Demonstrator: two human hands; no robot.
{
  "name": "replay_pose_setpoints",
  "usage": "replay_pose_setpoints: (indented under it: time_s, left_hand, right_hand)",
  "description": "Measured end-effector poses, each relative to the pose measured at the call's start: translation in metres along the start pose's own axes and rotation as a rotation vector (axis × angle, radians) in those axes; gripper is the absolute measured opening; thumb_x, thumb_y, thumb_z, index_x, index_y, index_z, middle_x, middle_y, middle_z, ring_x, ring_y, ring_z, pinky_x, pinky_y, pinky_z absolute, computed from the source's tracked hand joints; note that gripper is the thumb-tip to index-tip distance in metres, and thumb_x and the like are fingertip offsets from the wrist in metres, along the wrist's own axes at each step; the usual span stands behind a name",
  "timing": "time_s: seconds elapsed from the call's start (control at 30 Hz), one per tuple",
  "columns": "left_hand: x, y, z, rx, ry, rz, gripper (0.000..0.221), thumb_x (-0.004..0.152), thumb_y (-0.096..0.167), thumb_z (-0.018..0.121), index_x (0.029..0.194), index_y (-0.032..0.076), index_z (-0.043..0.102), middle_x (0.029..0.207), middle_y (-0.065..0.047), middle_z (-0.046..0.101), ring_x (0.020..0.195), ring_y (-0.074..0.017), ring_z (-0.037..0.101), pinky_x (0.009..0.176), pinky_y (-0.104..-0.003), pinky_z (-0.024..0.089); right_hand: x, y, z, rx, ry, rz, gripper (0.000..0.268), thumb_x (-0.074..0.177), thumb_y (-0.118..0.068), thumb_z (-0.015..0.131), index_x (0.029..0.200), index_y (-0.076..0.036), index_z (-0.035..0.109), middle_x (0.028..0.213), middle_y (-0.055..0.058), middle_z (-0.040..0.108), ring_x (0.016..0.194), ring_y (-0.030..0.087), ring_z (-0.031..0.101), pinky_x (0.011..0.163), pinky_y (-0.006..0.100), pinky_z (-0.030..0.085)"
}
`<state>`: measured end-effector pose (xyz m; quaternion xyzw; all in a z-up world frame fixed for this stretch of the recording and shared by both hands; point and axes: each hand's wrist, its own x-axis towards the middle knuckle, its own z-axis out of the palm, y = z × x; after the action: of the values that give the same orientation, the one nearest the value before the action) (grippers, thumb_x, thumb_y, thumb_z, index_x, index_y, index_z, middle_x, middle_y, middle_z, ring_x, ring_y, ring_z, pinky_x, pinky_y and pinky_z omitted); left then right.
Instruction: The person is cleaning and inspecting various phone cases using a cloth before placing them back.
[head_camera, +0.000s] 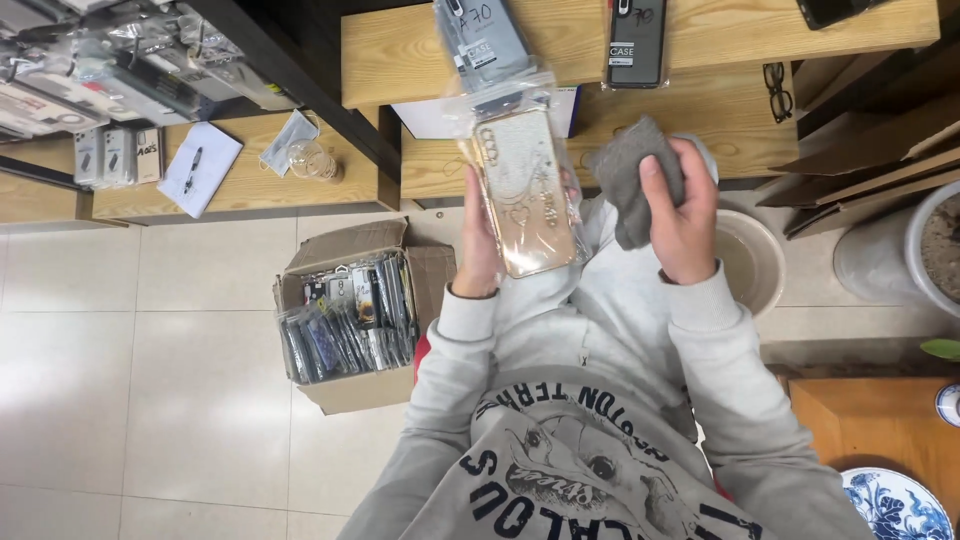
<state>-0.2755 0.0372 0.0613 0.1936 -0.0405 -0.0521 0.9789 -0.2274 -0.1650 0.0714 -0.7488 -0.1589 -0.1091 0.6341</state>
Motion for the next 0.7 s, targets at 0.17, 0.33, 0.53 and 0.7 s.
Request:
replay_pose_setpoints:
  time_s: [0.17,0.33,0.53,0.7]
  left_hand:
    - [-0.011,-0.006,0.036,0.362,0.200,0.047,0.081,0.103,0.065,0.038,0.151,0.000,0.040,0.147,-0.026,0.047,0.133,-0.0417,0.048,0.112,-0.058,0.039]
    - [-0.018,-0.009,0.058,0.480,0.155,0.047,0.080,0.104,0.064,0.033,0.152,-0.001,0.035,0.151,-0.027,0.039,0.136,-0.0390,0.040,0.114,-0.056,0.034]
    - [-0.039,0.002,0.089,0.638,0.139,0.086,0.083,0.103,0.063,0.029,0.154,-0.001,0.020,0.156,-0.028,0.021,0.142,-0.0404,0.019,0.117,-0.056,0.017]
    - [-0.049,0.000,0.118,0.792,0.107,0.108,0.086,0.102,0.063,0.024,0.156,-0.002,0.005,0.161,-0.030,0.002,0.148,-0.0418,-0.002,0.120,-0.056,0.000]
  right_hand:
    - [-0.019,-0.062,0.004,-0.223,-0.014,-0.299,0.018,0.102,-0.010,0.076,0.119,-0.003,0.073,0.085,0.006,0.064,0.078,0.020,0.062,0.072,0.034,0.050]
    - [-0.036,-0.064,0.022,-0.465,-0.130,-0.573,0.026,0.093,-0.012,0.078,0.119,-0.016,0.079,0.097,-0.003,0.065,0.083,0.020,0.067,0.079,0.033,0.056]
    - [-0.048,-0.099,0.029,-0.379,-0.395,-0.694,0.029,0.091,-0.004,0.072,0.119,-0.010,0.076,0.090,0.007,0.059,0.077,0.032,0.067,0.073,0.042,0.056]
    - [-0.047,-0.088,0.016,-0.502,-0.176,-0.701,0.027,0.096,-0.011,0.073,0.122,-0.018,0.079,0.096,0.002,0.060,0.079,0.025,0.065,0.076,0.041,0.056]
